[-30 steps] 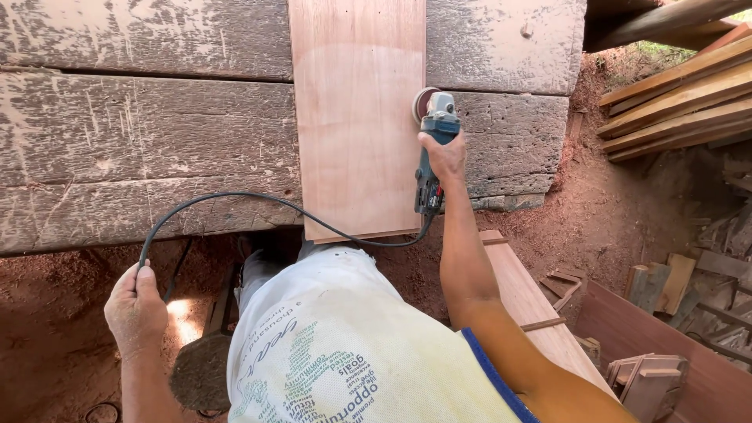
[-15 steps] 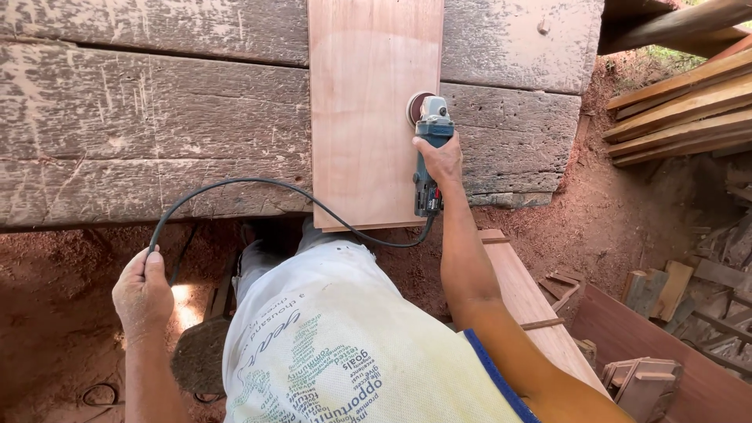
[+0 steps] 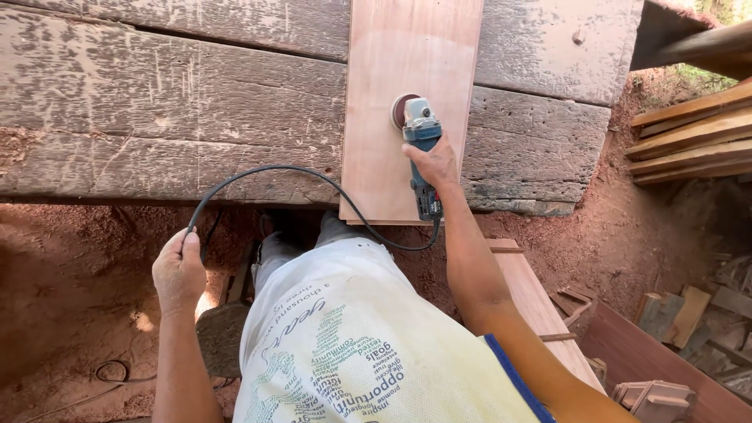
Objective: The person picks up a rectangular wooden plank and places it on a workbench. They then use a handheld electric sander to smooth the surface of the plank, moving the tool back and forth across the wood. The person also retrieves additional planks from a pile on the floor and places them on the bench.
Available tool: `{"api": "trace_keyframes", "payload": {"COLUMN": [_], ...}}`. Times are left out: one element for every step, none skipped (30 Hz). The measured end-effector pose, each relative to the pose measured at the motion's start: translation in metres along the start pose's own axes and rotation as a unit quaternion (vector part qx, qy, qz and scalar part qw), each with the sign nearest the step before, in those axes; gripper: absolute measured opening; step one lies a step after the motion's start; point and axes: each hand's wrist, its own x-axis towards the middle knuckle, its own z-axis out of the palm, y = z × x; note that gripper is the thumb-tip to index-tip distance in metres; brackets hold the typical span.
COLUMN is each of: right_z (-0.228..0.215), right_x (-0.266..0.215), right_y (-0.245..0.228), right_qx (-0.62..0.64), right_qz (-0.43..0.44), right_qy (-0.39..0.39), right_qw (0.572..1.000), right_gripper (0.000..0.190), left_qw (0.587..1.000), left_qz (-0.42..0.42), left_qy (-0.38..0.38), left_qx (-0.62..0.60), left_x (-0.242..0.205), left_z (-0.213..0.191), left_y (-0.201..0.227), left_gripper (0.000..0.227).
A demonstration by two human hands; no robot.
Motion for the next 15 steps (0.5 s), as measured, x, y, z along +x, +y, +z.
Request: {"api": "trace_keyframes", "payload": {"right_z": [0.004,0.009,0.014,0.019,0.022,0.024,0.027,0.030,0.033,0.035,0.038,0.040,0.042,0.044,0.046], "right_x": [-0.001,-0.001,-0.001,-0.001,-0.002,-0.002,-0.003,-0.003,-0.003,-0.003,-0.004,-0.003,-0.003,-0.002,-0.001], "right_y": [-0.003,-0.003,-0.002,-0.002,-0.005,-0.008,-0.010,-0.013,-0.015,-0.017,-0.020,-0.022,-0.025,-0.026,-0.027], "right_qx": [0.004,0.004,-0.008,-0.020,-0.019,-0.011,-0.003,-0.003,-0.009,-0.016,-0.016,-0.021,-0.026,-0.026,-0.024], "right_qz": [-0.009,-0.010,-0.025,-0.041,-0.043,-0.054,-0.065,-0.067,-0.071,-0.076,-0.077,-0.078,-0.080,-0.080,-0.094], "right_qy": [-0.015,-0.017,-0.016,-0.015,-0.016,-0.024,-0.032,-0.032,-0.039,-0.045,-0.045,-0.051,-0.057,-0.056,-0.056], "right_qw": [1.000,1.000,1.000,0.999,0.999,0.998,0.997,0.997,0.997,0.996,0.996,0.995,0.995,0.995,0.994], "right_gripper": [0.082,0.082,0.082,0.082,0.082,0.083,0.083,0.083,0.083,0.084,0.084,0.084,0.084,0.084,0.085], "left_qw": [1.000,1.000,1.000,1.000,1.000,1.000,1.000,1.000,1.000,1.000,1.000,1.000,1.000,1.000,0.999], "left_qz": [-0.006,-0.007,-0.015,-0.022,-0.022,-0.020,-0.018,-0.018,-0.019,-0.019,-0.019,-0.017,-0.014,-0.013,0.019], "left_qy": [0.000,0.002,0.002,0.002,0.004,0.005,0.005,0.006,0.008,0.011,0.012,0.014,0.017,0.017,0.030], "left_qx": [-0.002,-0.001,-0.003,-0.004,-0.004,-0.013,-0.021,-0.022,-0.018,-0.015,-0.016,-0.016,-0.016,-0.017,-0.014], "left_x": [-0.001,-0.002,-0.004,-0.004,-0.005,-0.005,-0.005,-0.005,-0.006,-0.006,-0.008,-0.009,-0.009,-0.009,-0.008], "left_z": [0.000,-0.001,-0.001,-0.002,-0.002,-0.002,-0.002,-0.003,-0.004,-0.004,-0.006,-0.006,-0.007,-0.007,-0.006], "left_y": [-0.001,0.000,0.001,0.003,-0.002,-0.005,-0.009,-0.011,-0.012,-0.013,-0.013,-0.014,-0.014,-0.019,-0.024], "left_gripper": [0.033,0.033,0.034,0.034,0.034,0.034,0.035,0.035,0.035,0.035,0.035,0.035,0.035,0.035,0.034]}}
